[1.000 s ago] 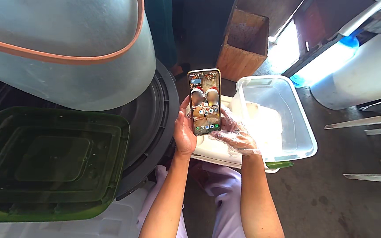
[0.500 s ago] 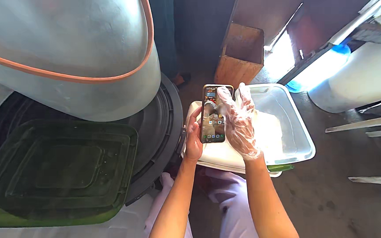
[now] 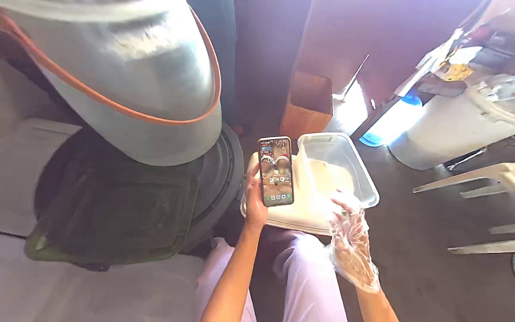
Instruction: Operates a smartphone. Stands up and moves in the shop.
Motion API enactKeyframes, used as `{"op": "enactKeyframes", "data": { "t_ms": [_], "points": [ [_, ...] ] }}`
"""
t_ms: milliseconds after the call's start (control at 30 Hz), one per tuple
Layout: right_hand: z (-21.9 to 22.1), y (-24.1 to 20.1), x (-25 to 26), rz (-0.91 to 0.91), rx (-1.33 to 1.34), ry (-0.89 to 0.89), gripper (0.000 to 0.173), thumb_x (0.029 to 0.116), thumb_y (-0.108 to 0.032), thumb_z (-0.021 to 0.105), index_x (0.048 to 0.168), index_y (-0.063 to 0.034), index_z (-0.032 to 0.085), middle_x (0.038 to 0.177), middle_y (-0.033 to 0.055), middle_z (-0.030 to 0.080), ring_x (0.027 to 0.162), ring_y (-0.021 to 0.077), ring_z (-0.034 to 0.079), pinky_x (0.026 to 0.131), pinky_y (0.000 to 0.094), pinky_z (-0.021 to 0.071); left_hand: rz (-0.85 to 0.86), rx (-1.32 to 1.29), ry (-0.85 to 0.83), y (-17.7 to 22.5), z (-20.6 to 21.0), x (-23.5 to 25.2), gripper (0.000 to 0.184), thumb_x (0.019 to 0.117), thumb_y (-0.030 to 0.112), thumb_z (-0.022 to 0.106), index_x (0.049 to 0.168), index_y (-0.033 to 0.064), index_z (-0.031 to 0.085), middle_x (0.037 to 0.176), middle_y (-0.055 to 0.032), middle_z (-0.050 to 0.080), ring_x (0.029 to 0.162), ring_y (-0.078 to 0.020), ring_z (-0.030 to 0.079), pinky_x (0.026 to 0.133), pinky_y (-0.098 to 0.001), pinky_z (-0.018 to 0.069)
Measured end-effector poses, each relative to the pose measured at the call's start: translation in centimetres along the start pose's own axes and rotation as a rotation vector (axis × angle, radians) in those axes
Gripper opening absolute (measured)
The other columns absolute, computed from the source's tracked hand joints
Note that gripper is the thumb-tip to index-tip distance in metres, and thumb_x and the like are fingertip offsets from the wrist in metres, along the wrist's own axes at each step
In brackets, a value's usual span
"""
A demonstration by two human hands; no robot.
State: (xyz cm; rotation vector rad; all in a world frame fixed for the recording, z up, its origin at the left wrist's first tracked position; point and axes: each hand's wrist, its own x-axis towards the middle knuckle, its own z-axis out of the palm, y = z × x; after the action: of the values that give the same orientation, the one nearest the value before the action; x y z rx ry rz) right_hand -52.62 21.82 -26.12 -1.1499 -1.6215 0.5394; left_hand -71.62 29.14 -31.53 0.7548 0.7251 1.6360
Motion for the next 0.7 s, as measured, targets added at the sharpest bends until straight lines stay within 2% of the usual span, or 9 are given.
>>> {"op": "enactKeyframes", "data": {
  "t_ms": [33, 67, 133, 200, 267, 400, 467, 567, 700],
  "points": [
    [-0.2, -0.4, -1.4, 0.101, 0.114, -0.014, 0.051, 0.1028, -0.018, 0.051, 0.138, 0.0181, 0.044, 0.146, 0.0290, 0.048, 0.134, 0.0153, 0.053, 0.108, 0.0247, 0.0466, -0.002, 0.013, 0.037, 0.8, 0.9, -1.3, 0.067, 0.1016, 0.054, 0.033, 0.155, 0.0131, 0.031, 0.134, -0.0050, 0.062, 0.116, -0.0132, 0.065, 0.099, -0.0366, 0.0547],
    [-0.3, -1.3, -2.4, 0.238, 0.249, -0.028, 0.059, 0.1032, -0.018, 0.050, 0.147, 0.0177, 0.033, 0.149, 0.0280, 0.046, 0.131, 0.0148, 0.056, 0.104, 0.0253, 0.0502, -0.011, 0.029, 0.064, 1.7, 1.9, -2.6, 0.065, 0.1028, 0.050, 0.030, 0.155, 0.0117, 0.031, 0.135, -0.0069, 0.061, 0.117, -0.0137, 0.064, 0.100, -0.0363, 0.0539],
    [-0.1, -4.1, -3.1, 0.503, 0.491, -0.015, 0.063, 0.1042, -0.023, 0.042, 0.157, 0.0053, 0.023, 0.149, 0.0190, 0.050, 0.126, 0.0182, 0.060, 0.099, 0.0340, 0.0543, -0.042, 0.035, 0.097, 3.8, 3.7, -5.2, 0.059, 0.1027, 0.042, 0.030, 0.154, 0.0112, 0.034, 0.135, -0.0097, 0.060, 0.118, -0.0151, 0.063, 0.101, -0.0366, 0.0529],
    [0.0, -6.8, -3.2, 0.591, 0.666, -0.036, 0.062, 0.1078, -0.032, 0.031, 0.160, -0.0008, 0.018, 0.147, 0.0145, 0.054, 0.126, 0.0181, 0.060, 0.100, 0.0364, 0.0534, -0.040, 0.039, 0.088, 5.9, 5.3, -7.6, 0.056, 0.1023, 0.037, 0.032, 0.151, 0.0104, 0.036, 0.131, -0.0090, 0.063, 0.113, -0.0140, 0.065, 0.097, -0.0352, 0.0550],
    [0.1, -8.7, -3.6, 0.574, 0.828, -0.039, 0.060, 0.1097, -0.036, 0.026, 0.159, -0.0020, 0.019, 0.141, 0.0124, 0.058, 0.122, 0.0169, 0.063, 0.099, 0.0364, 0.0550, -0.025, 0.049, 0.063, 7.6, 6.2, -9.8, 0.056, 0.1009, 0.038, 0.039, 0.149, 0.0104, 0.039, 0.126, -0.0068, 0.065, 0.108, -0.0127, 0.068, 0.094, -0.0338, 0.0572],
    [0.3, -11.7, -3.7, 0.478, 1.039, 0.003, 0.055, 0.1112, -0.035, 0.025, 0.155, -0.0018, 0.031, 0.141, 0.0121, 0.058, 0.125, 0.0162, 0.060, 0.104, 0.0355, 0.0520, 0.002, 0.154, 0.030, 10.3, 7.8, -12.7, 0.065, 0.0975, 0.042, 0.045, 0.153, 0.0085, 0.036, 0.132, -0.0065, 0.061, 0.112, -0.0106, 0.064, 0.097, -0.0319, 0.0548],
    [0.2, -12.6, -4.1, 0.418, 0.983, 0.025, 0.055, 0.1114, -0.034, 0.022, 0.154, -0.0009, 0.035, 0.143, 0.0109, 0.057, 0.128, 0.0127, 0.057, 0.108, 0.0315, 0.0483, 0.033, 0.166, 0.042, 11.5, 8.6, -13.6, 0.058, 0.1016, 0.041, 0.041, 0.150, 0.0094, 0.043, 0.131, -0.0057, 0.064, 0.114, -0.0117, 0.064, 0.098, -0.0330, 0.0545],
    [0.0, -13.6, -4.5, 0.373, 0.934, 0.048, 0.054, 0.1110, -0.033, 0.021, 0.154, -0.0047, 0.039, 0.145, 0.0085, 0.056, 0.130, 0.0111, 0.056, 0.109, 0.0306, 0.0469, 0.045, 0.169, 0.042, 13.3, 9.5, -14.3, 0.049, 0.1075, 0.037, 0.026, 0.140, 0.0102, 0.052, 0.120, -0.0041, 0.068, 0.108, -0.0121, 0.067, 0.095, -0.0331, 0.0560],
    [-0.3, -13.8, -4.3, 0.317, 0.838, 0.040, 0.052, 0.1108, -0.026, 0.024, 0.155, -0.0020, 0.037, 0.151, 0.0107, 0.051, 0.136, 0.0091, 0.050, 0.115, 0.0270, 0.0395, -0.038, 0.193, 0.106, 15.1, 10.9, -15.0, 0.052, 0.1125, 0.034, 0.015, 0.138, 0.0090, 0.052, 0.115, -0.0062, 0.069, 0.106, -0.0138, 0.068, 0.094, -0.0347, 0.0559]
  ]
}}
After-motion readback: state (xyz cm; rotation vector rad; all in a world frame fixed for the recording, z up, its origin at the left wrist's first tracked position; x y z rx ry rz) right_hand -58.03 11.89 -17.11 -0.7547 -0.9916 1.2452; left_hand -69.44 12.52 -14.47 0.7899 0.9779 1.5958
